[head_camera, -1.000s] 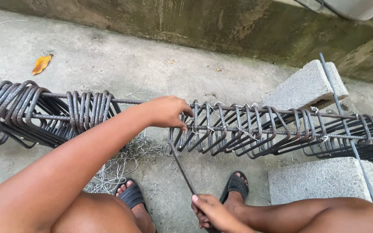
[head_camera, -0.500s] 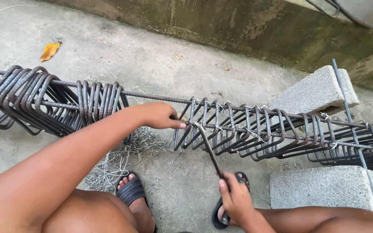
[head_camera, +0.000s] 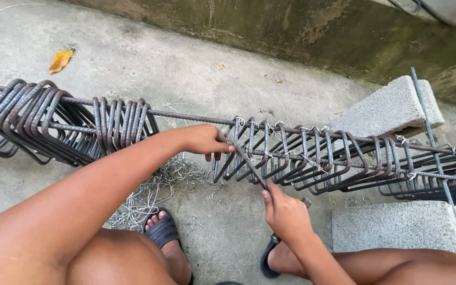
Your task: Tying rebar stirrups to longitudinal bars using wire and a T-handle hook tool
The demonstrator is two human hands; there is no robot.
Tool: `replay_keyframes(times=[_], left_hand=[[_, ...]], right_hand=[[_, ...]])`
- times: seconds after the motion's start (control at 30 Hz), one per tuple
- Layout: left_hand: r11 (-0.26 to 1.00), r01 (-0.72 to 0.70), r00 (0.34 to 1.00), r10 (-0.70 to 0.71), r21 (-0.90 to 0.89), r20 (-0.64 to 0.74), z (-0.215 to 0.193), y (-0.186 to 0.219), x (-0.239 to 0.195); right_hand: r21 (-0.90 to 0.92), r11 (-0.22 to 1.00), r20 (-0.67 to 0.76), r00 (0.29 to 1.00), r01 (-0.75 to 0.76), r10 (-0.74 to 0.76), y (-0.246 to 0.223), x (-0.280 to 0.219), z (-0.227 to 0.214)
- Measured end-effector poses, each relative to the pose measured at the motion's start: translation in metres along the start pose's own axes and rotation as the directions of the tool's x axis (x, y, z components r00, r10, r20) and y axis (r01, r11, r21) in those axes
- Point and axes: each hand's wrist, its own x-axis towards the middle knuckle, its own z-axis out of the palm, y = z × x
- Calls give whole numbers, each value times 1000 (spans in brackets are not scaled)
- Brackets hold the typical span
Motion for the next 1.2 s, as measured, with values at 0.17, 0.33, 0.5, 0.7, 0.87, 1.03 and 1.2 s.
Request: replay_keyframes(times=[0.17, 0.33, 0.5, 0.7, 0.87, 1.03, 1.2], left_hand=[[1000, 23, 998, -22, -16, 50, -3, 8, -10], [999, -38, 998, 37, 23, 60, 6, 3, -1], [979, -21, 1000, 25, 205, -17, 10, 1, 9], [949, 19, 992, 22, 315, -127, 19, 1, 5], [942, 22, 995, 14, 334, -104, 18, 8, 1], [968, 27, 990, 8, 249, -140, 17, 12, -6], [944, 7, 992, 35, 330, -122, 20, 3, 3]], right_hand=[[68, 998, -34, 999, -13, 15, -1, -5, 1], [205, 975, -196, 980, 86, -45, -5, -5, -14], [214, 958, -281, 951, 192, -128, -14, 0, -32], [-16, 1000, -27, 999, 23, -24, -8, 8, -21], [-12, 989, -93, 984, 150, -150, -24, 8, -34], [45, 938, -289, 903, 343, -317, -17, 9, -37], [-153, 988, -54, 998, 10, -19, -2, 13, -21]])
